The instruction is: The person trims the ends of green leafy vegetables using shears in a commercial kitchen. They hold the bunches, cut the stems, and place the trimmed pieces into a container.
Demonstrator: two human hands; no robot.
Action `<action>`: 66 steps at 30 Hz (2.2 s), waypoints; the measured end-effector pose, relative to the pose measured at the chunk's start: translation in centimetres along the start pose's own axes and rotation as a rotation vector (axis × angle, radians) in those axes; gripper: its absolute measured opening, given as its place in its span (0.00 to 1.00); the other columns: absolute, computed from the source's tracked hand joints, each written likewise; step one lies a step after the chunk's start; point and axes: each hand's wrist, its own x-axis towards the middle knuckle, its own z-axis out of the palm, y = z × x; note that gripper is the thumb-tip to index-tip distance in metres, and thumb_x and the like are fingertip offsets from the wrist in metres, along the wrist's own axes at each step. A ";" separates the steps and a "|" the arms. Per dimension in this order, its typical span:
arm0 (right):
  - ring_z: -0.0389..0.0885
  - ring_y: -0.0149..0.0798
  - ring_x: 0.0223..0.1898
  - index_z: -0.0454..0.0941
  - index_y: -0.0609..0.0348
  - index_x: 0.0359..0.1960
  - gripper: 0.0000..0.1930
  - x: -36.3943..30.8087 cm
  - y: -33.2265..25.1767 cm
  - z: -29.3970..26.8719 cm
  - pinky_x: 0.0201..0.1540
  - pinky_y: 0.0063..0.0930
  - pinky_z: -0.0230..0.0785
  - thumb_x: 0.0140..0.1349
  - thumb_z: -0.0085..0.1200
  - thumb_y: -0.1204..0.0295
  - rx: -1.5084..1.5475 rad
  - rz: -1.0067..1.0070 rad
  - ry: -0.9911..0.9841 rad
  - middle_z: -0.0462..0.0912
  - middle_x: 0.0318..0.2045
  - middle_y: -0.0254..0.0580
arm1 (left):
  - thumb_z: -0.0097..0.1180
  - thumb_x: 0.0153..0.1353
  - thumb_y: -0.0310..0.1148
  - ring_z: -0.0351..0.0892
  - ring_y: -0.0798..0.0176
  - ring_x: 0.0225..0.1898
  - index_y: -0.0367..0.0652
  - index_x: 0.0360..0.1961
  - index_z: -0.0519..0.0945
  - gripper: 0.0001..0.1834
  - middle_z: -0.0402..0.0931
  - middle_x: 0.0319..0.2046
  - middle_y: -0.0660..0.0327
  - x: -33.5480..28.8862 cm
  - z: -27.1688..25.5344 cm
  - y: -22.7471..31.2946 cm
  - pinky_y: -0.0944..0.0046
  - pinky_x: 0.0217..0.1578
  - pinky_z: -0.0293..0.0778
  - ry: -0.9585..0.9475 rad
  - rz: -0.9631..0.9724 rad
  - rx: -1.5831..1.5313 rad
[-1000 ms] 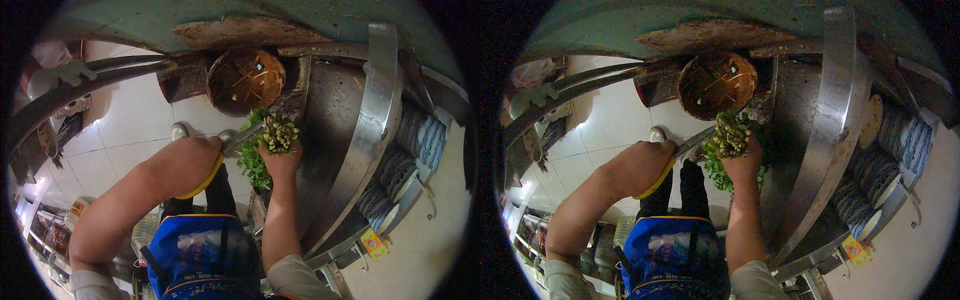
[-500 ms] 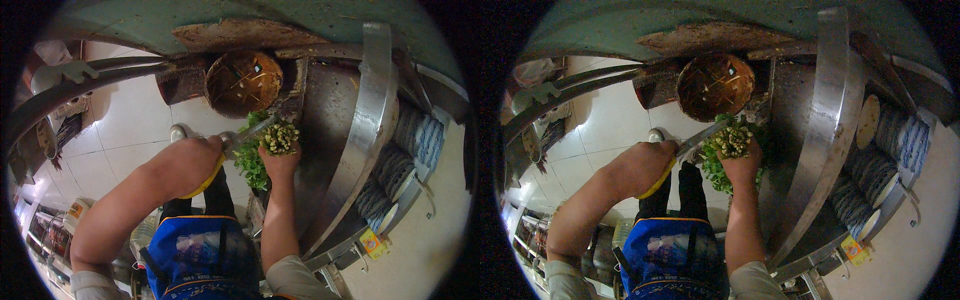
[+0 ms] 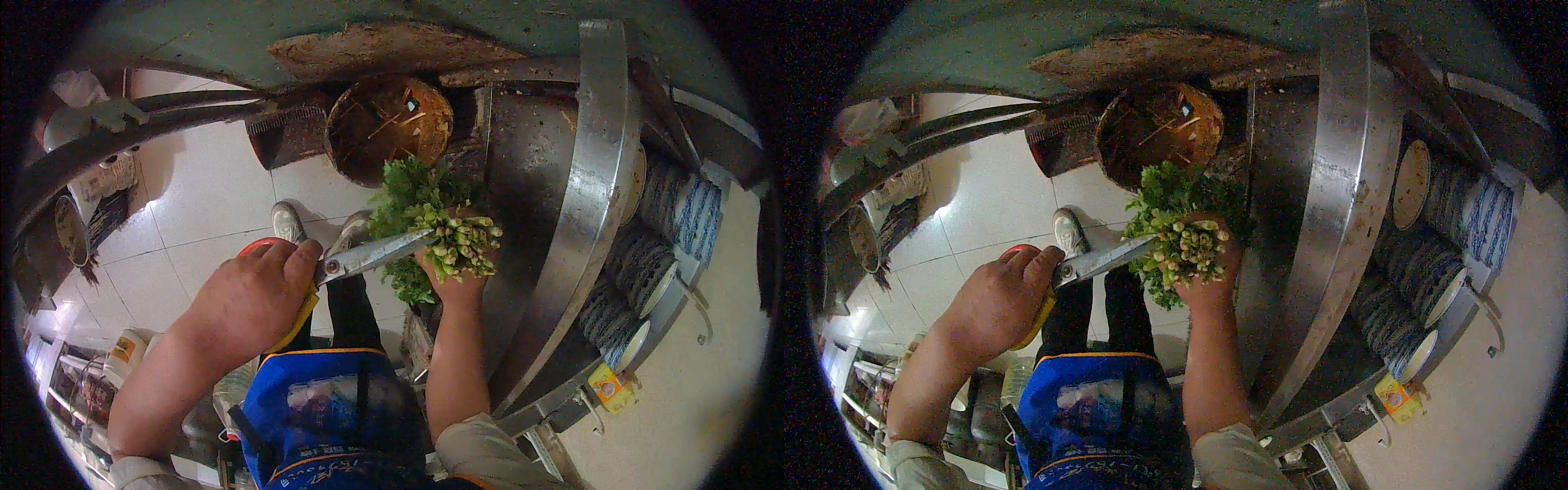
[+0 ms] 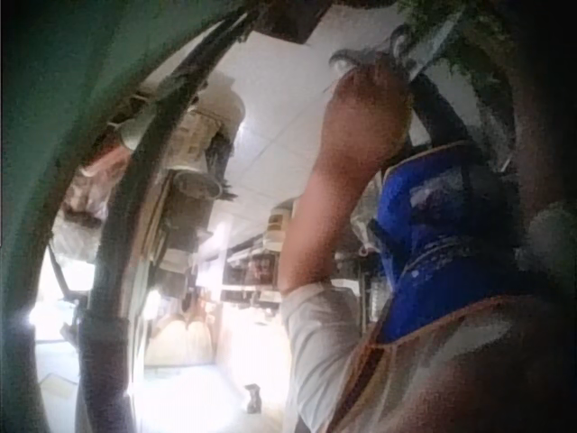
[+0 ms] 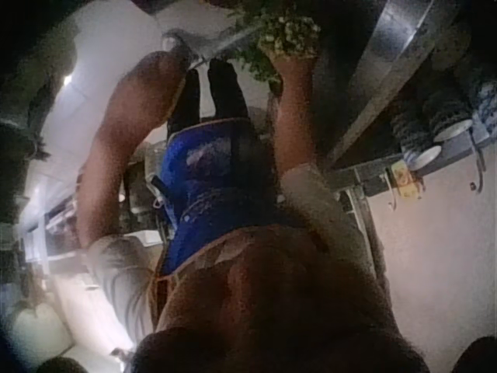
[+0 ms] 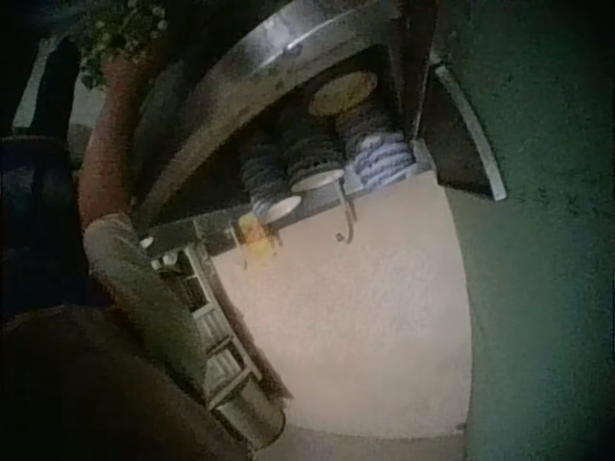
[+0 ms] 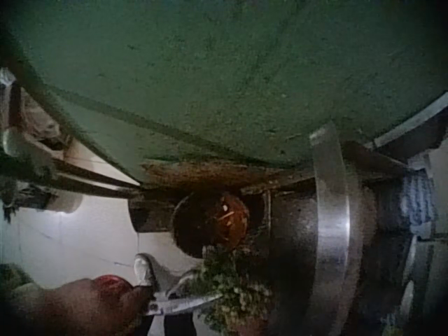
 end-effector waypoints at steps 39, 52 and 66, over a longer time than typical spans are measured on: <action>0.86 0.36 0.42 0.80 0.58 0.49 0.29 -1.4 -1.1 0.0 0.49 0.33 0.81 0.42 0.77 0.73 0.153 -0.018 0.015 0.87 0.40 0.38 | 0.56 0.62 0.29 0.85 0.47 0.30 0.34 0.52 0.76 0.18 0.80 0.33 0.51 -0.1 1.3 -0.1 0.52 0.31 0.82 0.051 0.081 0.164; 0.85 0.45 0.49 0.83 0.53 0.48 0.26 -0.9 -0.6 -0.2 0.58 0.41 0.74 0.46 0.71 0.59 -0.497 -0.184 -0.080 0.88 0.44 0.35 | 0.54 0.65 0.29 0.84 0.38 0.33 0.35 0.53 0.73 0.16 0.81 0.31 0.44 0.8 1.1 -0.7 0.46 0.36 0.81 0.049 -0.020 -0.091; 0.85 0.44 0.43 0.82 0.56 0.48 0.26 -0.7 -0.6 0.8 0.50 0.39 0.78 0.44 0.73 0.64 0.662 0.399 -0.069 0.86 0.41 0.38 | 0.58 0.65 0.29 0.85 0.44 0.37 0.34 0.65 0.71 0.28 0.82 0.42 0.48 0.0 -0.6 0.2 0.50 0.36 0.83 0.076 0.018 0.150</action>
